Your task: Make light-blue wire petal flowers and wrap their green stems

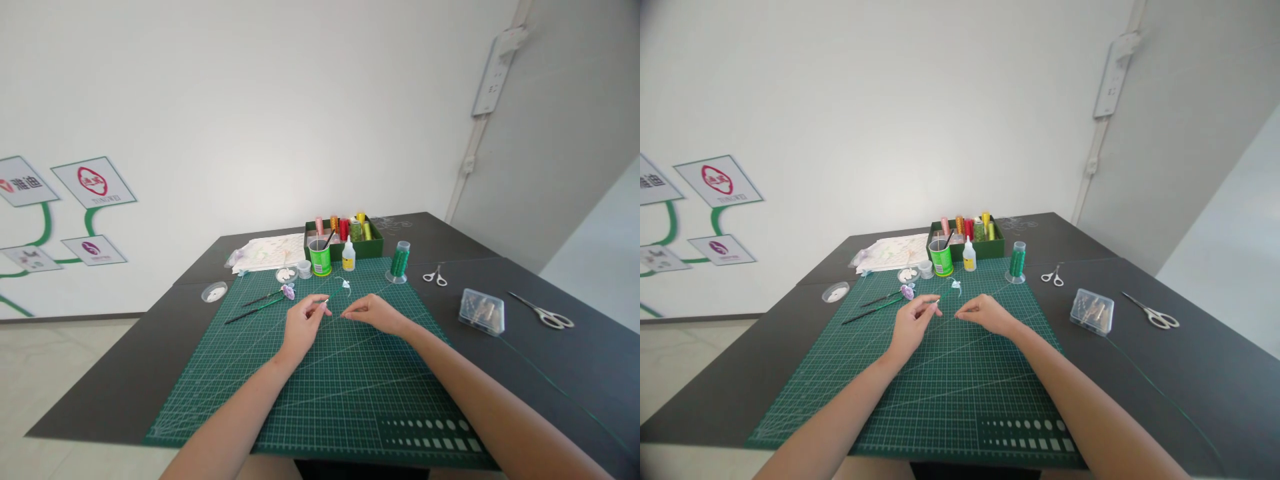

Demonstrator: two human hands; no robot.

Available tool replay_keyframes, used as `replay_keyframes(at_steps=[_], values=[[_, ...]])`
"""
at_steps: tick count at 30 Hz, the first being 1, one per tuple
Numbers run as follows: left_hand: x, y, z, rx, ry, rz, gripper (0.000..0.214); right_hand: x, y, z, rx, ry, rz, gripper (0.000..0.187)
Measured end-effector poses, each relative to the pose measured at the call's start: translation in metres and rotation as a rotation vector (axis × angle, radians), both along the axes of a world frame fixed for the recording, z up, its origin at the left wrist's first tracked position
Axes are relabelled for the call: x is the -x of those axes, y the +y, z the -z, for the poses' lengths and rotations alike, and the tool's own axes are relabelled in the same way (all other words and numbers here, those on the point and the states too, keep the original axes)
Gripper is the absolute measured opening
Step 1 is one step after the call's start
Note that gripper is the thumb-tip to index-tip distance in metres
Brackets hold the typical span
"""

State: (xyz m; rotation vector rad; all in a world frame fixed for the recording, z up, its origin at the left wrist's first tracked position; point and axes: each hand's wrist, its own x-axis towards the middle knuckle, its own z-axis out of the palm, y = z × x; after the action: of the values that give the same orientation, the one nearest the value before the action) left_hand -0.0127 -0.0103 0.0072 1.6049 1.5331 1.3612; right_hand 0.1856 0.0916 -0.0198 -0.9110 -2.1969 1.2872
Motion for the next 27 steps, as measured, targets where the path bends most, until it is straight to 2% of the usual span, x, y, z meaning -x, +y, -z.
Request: replay_keyframes(at_steps=[9, 16, 21, 27], values=[[0.011, 0.011, 0.007, 0.027, 0.018, -0.118, 0.034, -0.010, -0.002, -0.015, 0.063, -0.107, -0.245, 0.033], [0.016, 0.016, 0.013, 0.084, 0.091, -0.127, 0.031, -0.019, -0.004, -0.031, 0.132, -0.099, -0.359, 0.028], [0.017, 0.017, 0.018, 0.089, 0.148, -0.053, 0.028, -0.025, -0.008, -0.042, 0.177, -0.019, -0.378, 0.030], [0.012, 0.012, 0.021, 0.125, 0.172, 0.124, 0.023, -0.026, -0.017, -0.055, 0.221, 0.079, -0.379, 0.028]])
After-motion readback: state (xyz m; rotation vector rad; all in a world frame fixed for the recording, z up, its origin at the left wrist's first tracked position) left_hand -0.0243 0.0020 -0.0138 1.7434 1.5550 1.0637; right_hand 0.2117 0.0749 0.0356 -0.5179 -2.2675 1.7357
